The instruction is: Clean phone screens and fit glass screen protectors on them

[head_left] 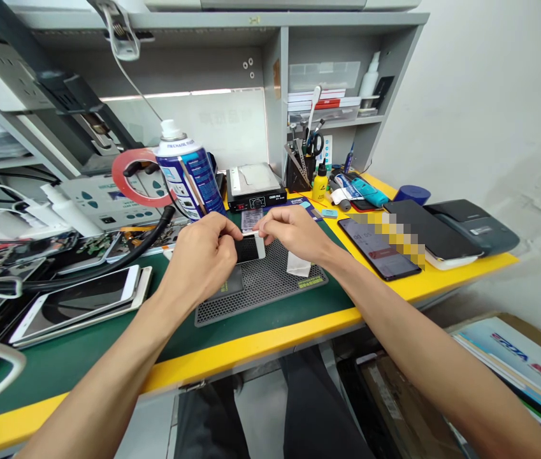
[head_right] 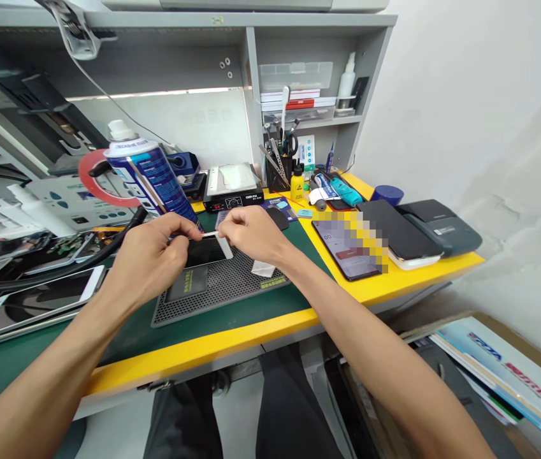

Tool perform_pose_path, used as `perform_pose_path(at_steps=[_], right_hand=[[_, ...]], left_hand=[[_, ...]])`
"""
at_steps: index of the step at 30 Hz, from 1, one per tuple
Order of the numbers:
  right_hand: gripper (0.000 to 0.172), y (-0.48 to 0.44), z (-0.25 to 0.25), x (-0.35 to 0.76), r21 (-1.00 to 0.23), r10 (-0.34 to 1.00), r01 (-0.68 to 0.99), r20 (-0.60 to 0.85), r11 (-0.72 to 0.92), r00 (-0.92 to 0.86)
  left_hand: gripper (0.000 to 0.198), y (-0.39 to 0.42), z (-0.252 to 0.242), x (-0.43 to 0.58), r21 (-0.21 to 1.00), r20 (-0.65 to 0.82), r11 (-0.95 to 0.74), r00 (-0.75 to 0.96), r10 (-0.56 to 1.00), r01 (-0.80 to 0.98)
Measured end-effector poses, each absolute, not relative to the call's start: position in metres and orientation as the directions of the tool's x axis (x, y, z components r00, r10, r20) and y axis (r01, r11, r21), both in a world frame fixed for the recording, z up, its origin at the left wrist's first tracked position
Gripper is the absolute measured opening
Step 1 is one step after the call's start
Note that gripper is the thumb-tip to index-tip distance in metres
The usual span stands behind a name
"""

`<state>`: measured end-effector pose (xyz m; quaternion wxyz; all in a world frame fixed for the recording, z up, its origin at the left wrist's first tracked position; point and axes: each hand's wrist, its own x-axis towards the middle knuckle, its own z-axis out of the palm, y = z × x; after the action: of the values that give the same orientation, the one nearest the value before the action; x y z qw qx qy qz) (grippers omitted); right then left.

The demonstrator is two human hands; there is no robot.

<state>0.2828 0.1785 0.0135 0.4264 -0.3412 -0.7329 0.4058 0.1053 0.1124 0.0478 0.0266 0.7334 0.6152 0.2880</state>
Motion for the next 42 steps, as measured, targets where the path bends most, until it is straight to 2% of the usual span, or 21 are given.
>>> perform_pose_path(at_steps=[17, 30, 34, 42], right_hand=[[0.023, 0.171, 0.015, 0.282, -0.844, 0.819, 0.161, 0.424, 0.512, -0.386], [0.025, 0.171, 0.014, 0.282, -0.837, 0.818, 0.175, 0.426, 0.518, -0.386], [0.024, 0.173, 0.014, 0.282, -0.838, 0.818, 0.171, 0.429, 0.519, -0.383], [0.025, 0.172, 0.016, 0.282, -0.845, 0.828, 0.183, 0.408, 0.502, -0.384]], left_hand=[[0.028, 0.112, 0.049, 0.105, 0.395, 0.4, -0.259, 0.089, 0.912, 0.881], [0.027, 0.11, 0.046, 0.105, 0.407, 0.417, -0.264, 0.08, 0.906, 0.874], [0.031, 0.109, 0.045, 0.099, 0.39, 0.453, -0.335, 0.137, 0.881, 0.858], [0.038, 0.101, 0.034, 0.075, 0.253, 0.574, -0.567, 0.35, 0.74, 0.784]])
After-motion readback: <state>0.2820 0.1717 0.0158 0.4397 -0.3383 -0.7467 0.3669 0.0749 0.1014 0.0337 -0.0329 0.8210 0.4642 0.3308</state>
